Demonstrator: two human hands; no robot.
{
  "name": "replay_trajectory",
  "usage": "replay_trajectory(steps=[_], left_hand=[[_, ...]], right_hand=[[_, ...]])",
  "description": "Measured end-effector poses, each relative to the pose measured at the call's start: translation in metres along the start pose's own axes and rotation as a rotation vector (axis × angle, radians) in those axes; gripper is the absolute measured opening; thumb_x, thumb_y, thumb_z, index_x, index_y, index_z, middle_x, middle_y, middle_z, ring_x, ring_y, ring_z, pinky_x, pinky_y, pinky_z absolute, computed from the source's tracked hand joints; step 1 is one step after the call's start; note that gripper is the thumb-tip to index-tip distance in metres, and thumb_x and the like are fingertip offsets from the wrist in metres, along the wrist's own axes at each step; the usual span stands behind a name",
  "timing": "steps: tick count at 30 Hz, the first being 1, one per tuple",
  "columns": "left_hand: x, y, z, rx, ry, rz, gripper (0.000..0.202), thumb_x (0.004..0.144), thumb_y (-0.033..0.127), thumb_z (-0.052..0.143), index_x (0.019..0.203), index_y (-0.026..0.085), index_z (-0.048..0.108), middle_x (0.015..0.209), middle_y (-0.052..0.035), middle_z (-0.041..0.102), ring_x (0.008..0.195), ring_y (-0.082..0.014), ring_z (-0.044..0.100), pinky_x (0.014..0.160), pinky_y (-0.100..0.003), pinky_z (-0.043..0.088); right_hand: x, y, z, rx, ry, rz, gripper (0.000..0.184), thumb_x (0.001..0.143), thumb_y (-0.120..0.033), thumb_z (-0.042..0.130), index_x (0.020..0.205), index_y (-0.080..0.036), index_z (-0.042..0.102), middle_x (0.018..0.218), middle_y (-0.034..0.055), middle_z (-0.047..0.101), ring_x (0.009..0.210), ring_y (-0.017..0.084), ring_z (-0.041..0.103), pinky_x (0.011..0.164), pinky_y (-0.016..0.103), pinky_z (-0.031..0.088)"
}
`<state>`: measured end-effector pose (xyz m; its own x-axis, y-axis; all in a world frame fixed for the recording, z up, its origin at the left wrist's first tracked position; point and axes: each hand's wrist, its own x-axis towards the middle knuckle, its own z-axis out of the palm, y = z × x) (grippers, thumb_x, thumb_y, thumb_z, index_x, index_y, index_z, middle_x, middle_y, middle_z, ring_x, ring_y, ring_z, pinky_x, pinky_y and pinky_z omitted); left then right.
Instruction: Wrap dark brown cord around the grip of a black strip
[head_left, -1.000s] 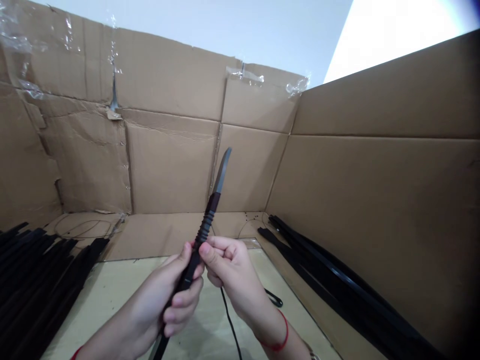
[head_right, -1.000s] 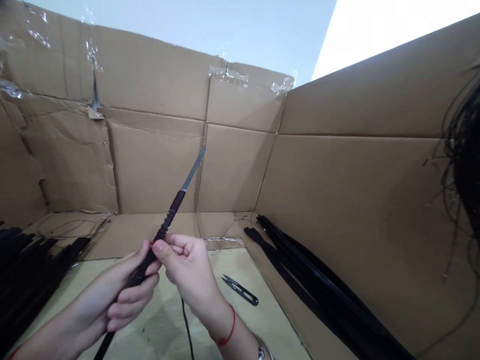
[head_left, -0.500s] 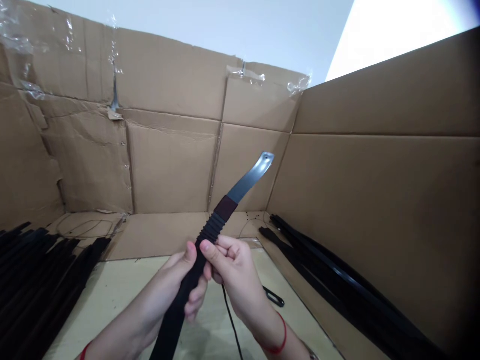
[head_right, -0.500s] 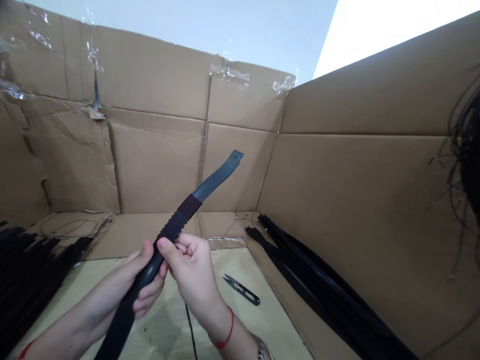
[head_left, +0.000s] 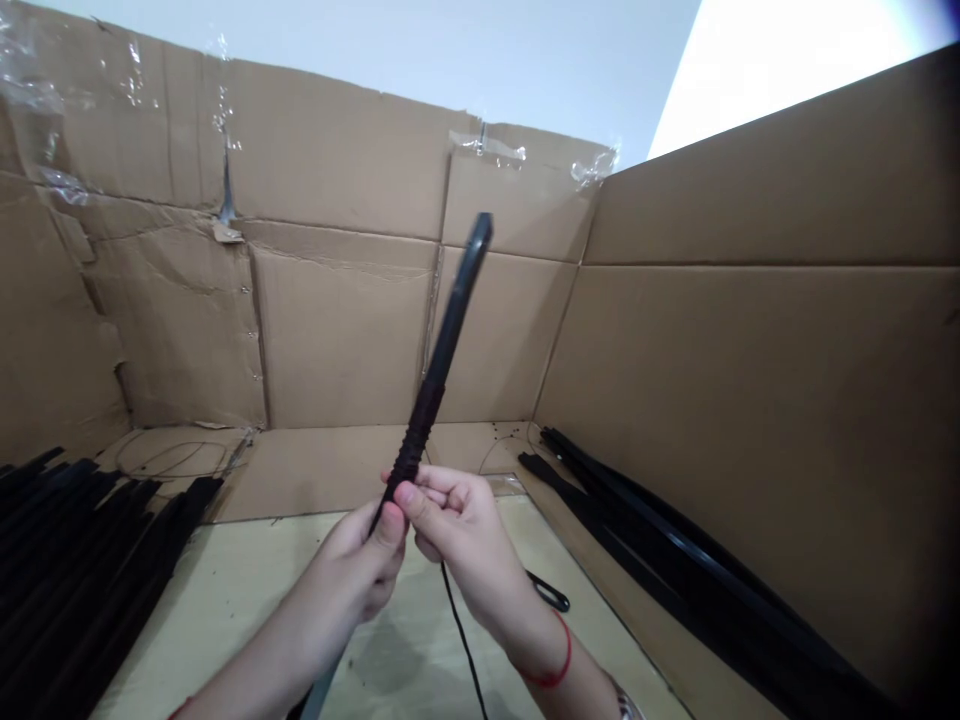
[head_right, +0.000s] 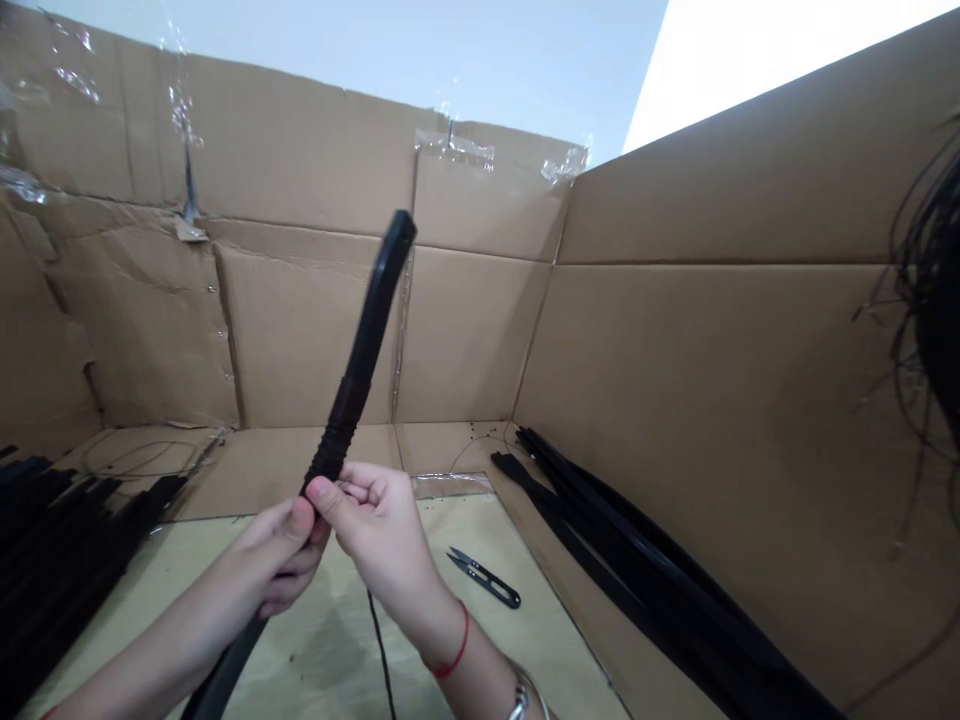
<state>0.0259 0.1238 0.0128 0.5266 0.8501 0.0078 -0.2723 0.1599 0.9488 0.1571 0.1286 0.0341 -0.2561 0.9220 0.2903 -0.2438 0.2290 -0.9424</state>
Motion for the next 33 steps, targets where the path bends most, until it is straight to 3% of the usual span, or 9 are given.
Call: replay_trajectory(steps=[3, 5, 13, 17, 19, 22, 24, 29, 33], left_hand=[[0.001, -0.003, -0.008, -0.282, -0.2, -0.145, 0.055, 0.079, 0.072, 0.054, 0.078, 0.018, 0.044, 0.056, 0.0094, 0.027, 0.041, -0.0026, 0.014, 0.037, -0.015, 0.016], [0.003, -0.005, -0.011, -0.374, -0.245, -0.167, 0.055, 0.081, 0.072, 0.051, 0.081, 0.018, 0.046, 0.057, 0.0087, 0.029, 0.041, -0.0028, 0.017, 0.037, -0.015, 0.019], [0.004, -0.003, -0.006, -0.139, 0.086, -0.046, 0.049, 0.082, 0.064, 0.058, 0.084, 0.017, 0.046, 0.059, 0.0087, 0.031, 0.043, -0.0012, 0.021, 0.04, -0.014, 0.014], [0.001, -0.005, -0.006, -0.276, -0.176, -0.12, 0.058, 0.076, 0.074, 0.054, 0.075, 0.018, 0.043, 0.053, 0.0096, 0.027, 0.039, -0.002, 0.014, 0.036, -0.016, 0.012], [0.0, -0.005, -0.008, -0.252, -0.263, -0.178, 0.061, 0.078, 0.078, 0.046, 0.074, 0.018, 0.047, 0.05, 0.0085, 0.03, 0.036, -0.0035, 0.019, 0.035, -0.017, 0.017], [0.0, 0.0, -0.009, 0.038, -0.028, -0.037, 0.061, 0.084, 0.074, 0.043, 0.07, 0.015, 0.051, 0.052, 0.0018, 0.046, 0.045, -0.008, 0.041, 0.047, -0.02, 0.035], [0.0, 0.006, -0.009, 0.101, 0.088, 0.079, 0.052, 0.086, 0.063, 0.052, 0.071, 0.014, 0.053, 0.062, -0.0014, 0.053, 0.058, -0.0099, 0.048, 0.059, -0.021, 0.039], [0.0, 0.005, -0.011, -0.247, -0.114, -0.206, 0.054, 0.077, 0.068, 0.059, 0.071, 0.015, 0.049, 0.054, 0.008, 0.029, 0.043, -0.0035, 0.02, 0.043, -0.018, 0.019], [0.004, -0.009, -0.006, -0.126, -0.035, -0.116, 0.065, 0.07, 0.08, 0.055, 0.063, 0.017, 0.041, 0.05, 0.0102, 0.021, 0.041, -0.0017, 0.01, 0.041, -0.018, 0.008]], right_hand=[[-0.001, 0.0, -0.005, -0.038, -0.034, 0.006, 0.035, 0.088, -0.042, 0.063, 0.071, -0.011, 0.061, 0.052, 0.0001, 0.057, 0.04, 0.002, 0.022, 0.039, 0.019, 0.011], [0.0, 0.001, -0.006, -0.077, 0.017, -0.009, 0.035, 0.089, -0.04, 0.062, 0.068, -0.012, 0.058, 0.05, -0.0009, 0.055, 0.039, 0.002, 0.025, 0.039, 0.02, 0.011], [0.007, -0.003, -0.011, -0.18, 0.003, -0.012, 0.028, 0.086, -0.038, 0.065, 0.079, -0.011, 0.065, 0.06, -0.0016, 0.055, 0.04, 0.001, 0.02, 0.038, 0.021, 0.008], [-0.002, -0.008, -0.007, -0.107, -0.11, 0.042, 0.035, 0.086, -0.044, 0.065, 0.074, -0.011, 0.063, 0.056, 0.002, 0.062, 0.038, 0.002, 0.03, 0.038, 0.018, 0.018], [-0.007, -0.008, -0.001, -0.146, -0.043, -0.041, 0.037, 0.086, -0.046, 0.064, 0.068, -0.013, 0.06, 0.051, 0.0014, 0.06, 0.039, 0.005, 0.042, 0.04, 0.018, 0.028], [-0.009, -0.005, 0.005, -0.199, 0.062, -0.11, 0.039, 0.088, -0.045, 0.061, 0.063, -0.014, 0.057, 0.048, 0.0007, 0.057, 0.043, 0.011, 0.054, 0.044, 0.021, 0.038], [-0.007, -0.003, 0.005, -0.141, 0.008, -0.05, 0.038, 0.087, -0.045, 0.062, 0.064, -0.015, 0.057, 0.05, 0.002, 0.059, 0.045, 0.013, 0.058, 0.046, 0.023, 0.042], [-0.006, 0.001, 0.006, -0.109, 0.073, -0.015, 0.037, 0.082, -0.043, 0.069, 0.062, -0.013, 0.06, 0.052, 0.0008, 0.058, 0.044, 0.007, 0.049, 0.044, 0.019, 0.037], [-0.009, -0.001, 0.009, -0.059, 0.164, -0.048, 0.033, 0.081, -0.043, 0.069, 0.069, -0.013, 0.063, 0.051, -0.0004, 0.055, 0.039, 0.006, 0.043, 0.04, 0.019, 0.029]])
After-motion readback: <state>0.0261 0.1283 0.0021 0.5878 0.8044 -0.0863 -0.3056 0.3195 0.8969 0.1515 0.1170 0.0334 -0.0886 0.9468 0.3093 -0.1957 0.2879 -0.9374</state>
